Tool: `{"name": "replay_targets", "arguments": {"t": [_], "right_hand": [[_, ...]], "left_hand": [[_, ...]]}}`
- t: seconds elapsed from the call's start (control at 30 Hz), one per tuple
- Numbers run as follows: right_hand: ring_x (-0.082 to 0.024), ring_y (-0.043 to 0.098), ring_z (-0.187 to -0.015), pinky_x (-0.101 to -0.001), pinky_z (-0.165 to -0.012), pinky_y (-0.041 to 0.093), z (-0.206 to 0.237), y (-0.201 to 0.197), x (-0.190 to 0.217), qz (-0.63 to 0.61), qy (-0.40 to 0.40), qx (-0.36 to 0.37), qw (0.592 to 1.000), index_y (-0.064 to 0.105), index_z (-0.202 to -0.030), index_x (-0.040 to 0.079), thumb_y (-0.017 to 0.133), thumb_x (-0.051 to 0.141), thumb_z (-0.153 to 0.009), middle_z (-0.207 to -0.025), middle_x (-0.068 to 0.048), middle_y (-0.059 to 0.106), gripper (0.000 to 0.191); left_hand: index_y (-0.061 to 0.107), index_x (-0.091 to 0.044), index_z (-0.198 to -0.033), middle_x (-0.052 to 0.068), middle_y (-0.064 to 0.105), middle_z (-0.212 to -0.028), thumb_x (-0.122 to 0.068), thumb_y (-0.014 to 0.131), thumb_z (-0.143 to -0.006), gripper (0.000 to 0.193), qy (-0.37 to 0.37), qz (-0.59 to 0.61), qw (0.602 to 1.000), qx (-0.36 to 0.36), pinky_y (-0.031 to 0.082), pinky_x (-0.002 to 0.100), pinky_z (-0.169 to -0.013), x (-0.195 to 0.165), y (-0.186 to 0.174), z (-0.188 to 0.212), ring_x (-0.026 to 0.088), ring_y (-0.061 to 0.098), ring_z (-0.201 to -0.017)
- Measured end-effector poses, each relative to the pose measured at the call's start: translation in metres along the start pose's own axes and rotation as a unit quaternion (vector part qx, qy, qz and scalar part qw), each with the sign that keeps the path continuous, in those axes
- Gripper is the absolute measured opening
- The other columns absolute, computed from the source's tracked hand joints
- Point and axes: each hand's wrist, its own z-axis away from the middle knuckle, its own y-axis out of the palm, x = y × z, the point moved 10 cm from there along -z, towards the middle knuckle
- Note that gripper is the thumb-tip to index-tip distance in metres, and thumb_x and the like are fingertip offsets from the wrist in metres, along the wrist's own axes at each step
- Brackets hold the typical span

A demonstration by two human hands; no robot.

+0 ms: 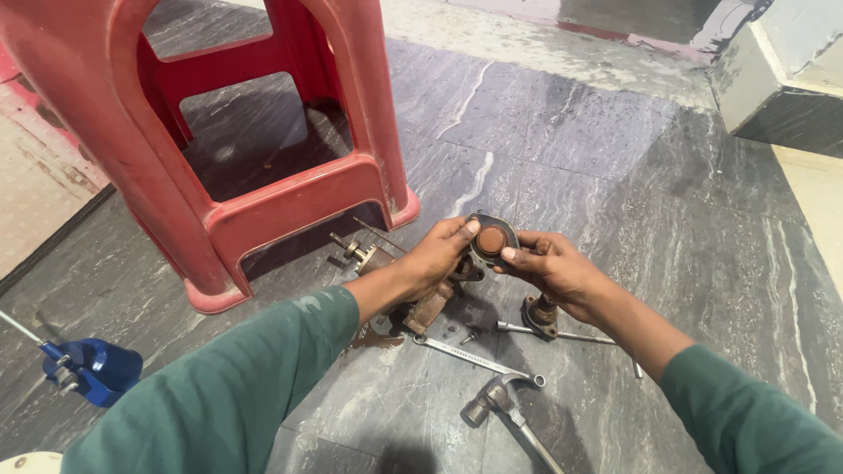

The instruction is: The person disassembles a small electric motor on the floor, using a T-handle wrench to loosen bolts and remove a cover. They then use a hammer and screwdriver to tap and pry out internal components from the housing.

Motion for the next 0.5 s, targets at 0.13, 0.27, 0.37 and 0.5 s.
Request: {"name": "replay_targets", "arguments": {"t": [0.13,0.27,0.37,0.5], "right_hand": [[-0.016,0.069,-0.109,-0.0318,-0.105,0.054,-0.001,-0.002,-0.005,0.008,0.014,-0.007,1.0,0.064,-0.132,-0.002,0.068,0.015,-0.091,-0.121,-0.009,0.073,0.045],[-0.013,0.07,-0.108,-0.0299,-0.102,0.054,-0.002,0.003,-0.004,0.006,0.004,0.009,1.0,0.065,-0.13,-0.001,0.066,0.016,-0.091,-0.121,-0.007,0.073,0.042],[-0.015,0.068,-0.106,-0.0307,-0.102,0.055,-0.004,0.004,-0.002,-0.008,-0.007,0.01,1.0,0.065,-0.131,-0.004,0.067,0.014,-0.094,-0.12,-0.009,0.071,0.041],[-0.015,0.069,-0.106,-0.03,-0.101,0.055,-0.004,0.0,-0.006,-0.029,0.028,-0.014,0.999,0.064,-0.131,-0.003,0.063,0.018,-0.096,-0.121,-0.009,0.071,0.041]], "left_hand": [[0.064,-0.003,-0.124,0.003,0.066,-0.092,-0.035,0.05,-0.11,0.038,0.019,-0.011,1.0,0.013,0.05,0.023,-0.06,0.002,0.001,-0.001,0.008,0.055,-0.069],[0.062,-0.001,-0.12,0.003,0.066,-0.09,-0.034,0.049,-0.109,0.038,0.031,-0.039,0.999,-0.023,0.051,0.025,-0.059,0.003,-0.007,-0.007,0.009,0.058,-0.07],[0.061,-0.001,-0.119,0.004,0.065,-0.088,-0.034,0.048,-0.108,0.037,0.008,-0.023,0.999,-0.029,0.05,0.027,-0.057,0.005,-0.009,-0.007,0.011,0.057,-0.066],[0.062,-0.003,-0.124,0.003,0.068,-0.098,-0.033,0.046,-0.109,0.037,-0.005,-0.011,1.0,-0.021,0.055,0.026,-0.067,0.006,-0.006,-0.004,0.009,0.062,-0.079]]}}
